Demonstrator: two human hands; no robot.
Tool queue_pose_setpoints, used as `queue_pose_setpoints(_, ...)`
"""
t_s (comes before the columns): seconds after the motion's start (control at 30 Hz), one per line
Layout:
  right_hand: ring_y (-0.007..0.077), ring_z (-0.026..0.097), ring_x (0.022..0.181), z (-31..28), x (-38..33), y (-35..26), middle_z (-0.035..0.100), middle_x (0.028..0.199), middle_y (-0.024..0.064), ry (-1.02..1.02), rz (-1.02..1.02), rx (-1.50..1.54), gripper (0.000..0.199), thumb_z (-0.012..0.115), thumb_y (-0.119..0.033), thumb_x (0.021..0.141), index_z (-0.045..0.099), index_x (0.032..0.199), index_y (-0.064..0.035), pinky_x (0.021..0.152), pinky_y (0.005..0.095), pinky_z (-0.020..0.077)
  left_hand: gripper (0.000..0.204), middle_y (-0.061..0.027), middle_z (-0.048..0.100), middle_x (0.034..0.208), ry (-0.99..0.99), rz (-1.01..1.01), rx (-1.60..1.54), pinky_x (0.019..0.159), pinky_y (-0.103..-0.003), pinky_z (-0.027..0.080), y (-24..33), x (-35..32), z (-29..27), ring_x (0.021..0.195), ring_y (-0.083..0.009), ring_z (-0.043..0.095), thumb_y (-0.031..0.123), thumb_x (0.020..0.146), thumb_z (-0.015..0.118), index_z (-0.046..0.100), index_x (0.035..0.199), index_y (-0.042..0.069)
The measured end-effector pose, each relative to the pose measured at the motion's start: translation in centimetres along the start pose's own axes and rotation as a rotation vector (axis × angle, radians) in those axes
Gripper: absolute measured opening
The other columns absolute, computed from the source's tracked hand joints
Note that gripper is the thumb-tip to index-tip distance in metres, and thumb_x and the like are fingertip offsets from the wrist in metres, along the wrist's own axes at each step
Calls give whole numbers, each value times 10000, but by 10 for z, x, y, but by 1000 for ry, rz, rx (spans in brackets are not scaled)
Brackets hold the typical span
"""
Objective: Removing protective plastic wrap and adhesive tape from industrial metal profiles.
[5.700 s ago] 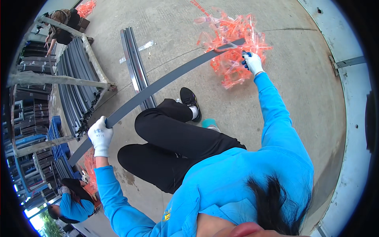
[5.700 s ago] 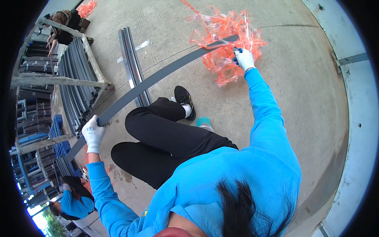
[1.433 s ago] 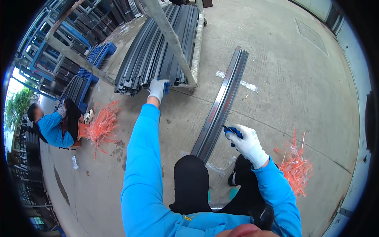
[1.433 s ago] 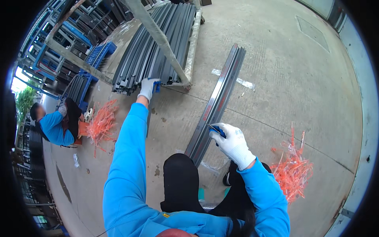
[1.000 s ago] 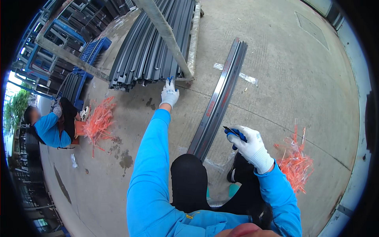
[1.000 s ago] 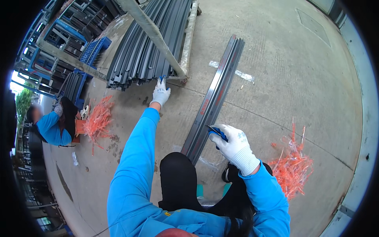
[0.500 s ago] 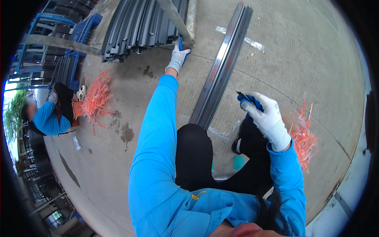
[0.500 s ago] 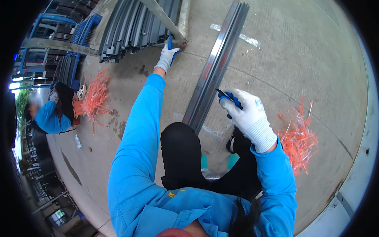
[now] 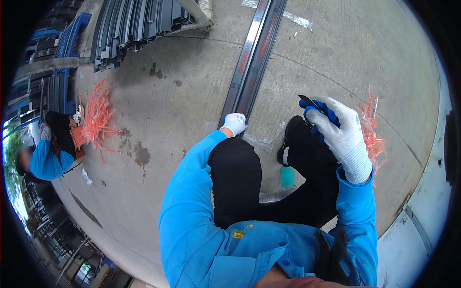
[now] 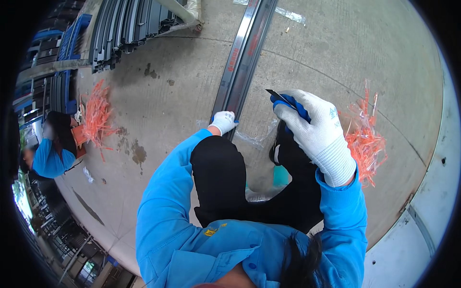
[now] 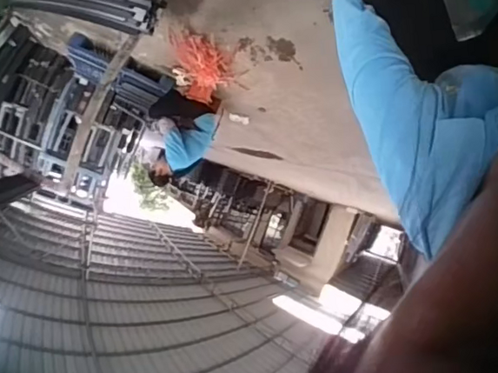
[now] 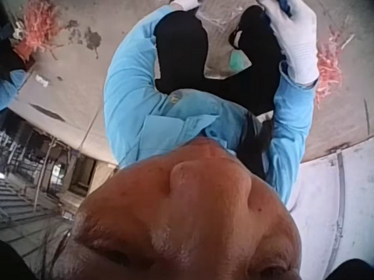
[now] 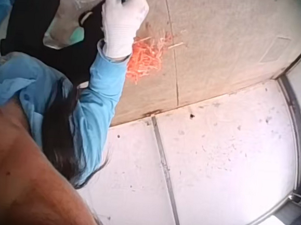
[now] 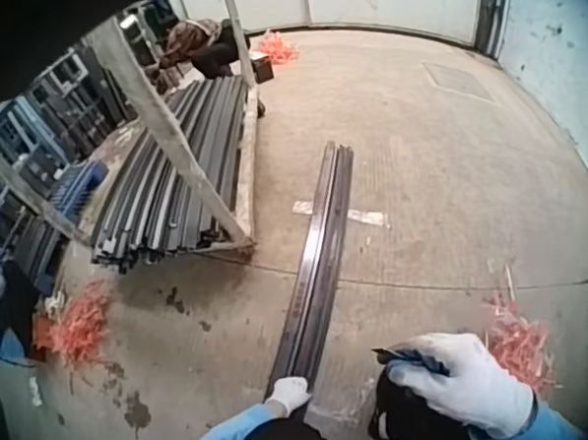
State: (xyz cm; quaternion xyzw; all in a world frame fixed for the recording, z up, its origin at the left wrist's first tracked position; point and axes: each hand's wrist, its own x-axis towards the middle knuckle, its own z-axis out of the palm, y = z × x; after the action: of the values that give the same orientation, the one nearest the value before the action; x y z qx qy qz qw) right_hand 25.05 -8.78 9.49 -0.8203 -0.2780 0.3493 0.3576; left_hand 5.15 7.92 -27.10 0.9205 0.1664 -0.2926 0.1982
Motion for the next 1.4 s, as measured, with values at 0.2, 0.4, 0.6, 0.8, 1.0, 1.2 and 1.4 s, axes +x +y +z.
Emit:
queue_pose_setpoints(0.2, 162, 607, 650, 0, -2, 4, 663, 829, 115, -17, -63, 12, 242, 658, -118, 815, 645, 1021, 9, 592, 253, 491, 395, -131, 661, 975, -31, -111, -51, 765, -400, 504, 2, 8, 25, 899, -341, 635, 389, 804, 590, 613, 997, 45)
queue_pose_setpoints(0.4, 177, 618, 670, -1, -4, 2, 665, 837, 119, -43, -134, -4, 248, 652, -118, 818, 637, 1031, 9, 616, 259, 501, 397, -137, 665, 978, 6, -66, -120, 780, -407, 499, 6, 11, 41, 899, -344, 632, 374, 789, 592, 631, 993, 36)
queue_pose_setpoints(0.6, 186, 619, 671, -3, -7, 2, 664, 837, 114, -94, -131, -99, 262, 641, -141, 827, 631, 1042, 7, 620, 259, 501, 384, -140, 666, 984, -123, -153, -254, 793, -417, 494, 5, 10, 41, 888, -354, 626, 353, 774, 582, 645, 968, 28)
queue_pose_setpoints(0.8, 188, 610, 642, -6, -3, 9, 656, 803, 97, -84, -134, -148, 264, 622, -158, 833, 633, 1042, 2, 613, 264, 498, 395, -151, 668, 986, -142, -202, -406, 809, -426, 489, 10, 11, 23, 881, -365, 622, 327, 764, 570, 645, 978, 5)
queue_pose_setpoints(1.0, 160, 586, 593, -4, 0, 1, 636, 750, 86, -97, -88, -41, 256, 571, -182, 867, 637, 1042, -7, 555, 249, 478, 390, -171, 667, 930, 440, -183, -785, 811, -421, 473, -13, 9, -30, 837, -359, 611, 276, 792, 557, 593, 1043, -20)
queue_pose_setpoints(1.2, 123, 551, 559, -15, -2, -2, 618, 716, 80, -31, 66, 87, 297, 530, -241, 893, 634, 1044, -8, 483, 218, 437, 303, -108, 635, 831, 383, -247, -1248, 557, -309, 472, 72, -47, -202, 621, -215, 569, 253, 861, 558, 559, 1090, 55)
queue_pose_setpoints(1.4, 105, 537, 570, -15, -4, 11, 620, 735, 82, 117, -12, 387, 285, 575, -247, 870, 648, 1001, -5, 494, 195, 419, 347, -92, 640, 845, 216, -77, -1638, 453, -239, 455, 117, -134, -250, 513, -144, 545, 269, 883, 568, 545, 1139, 36)
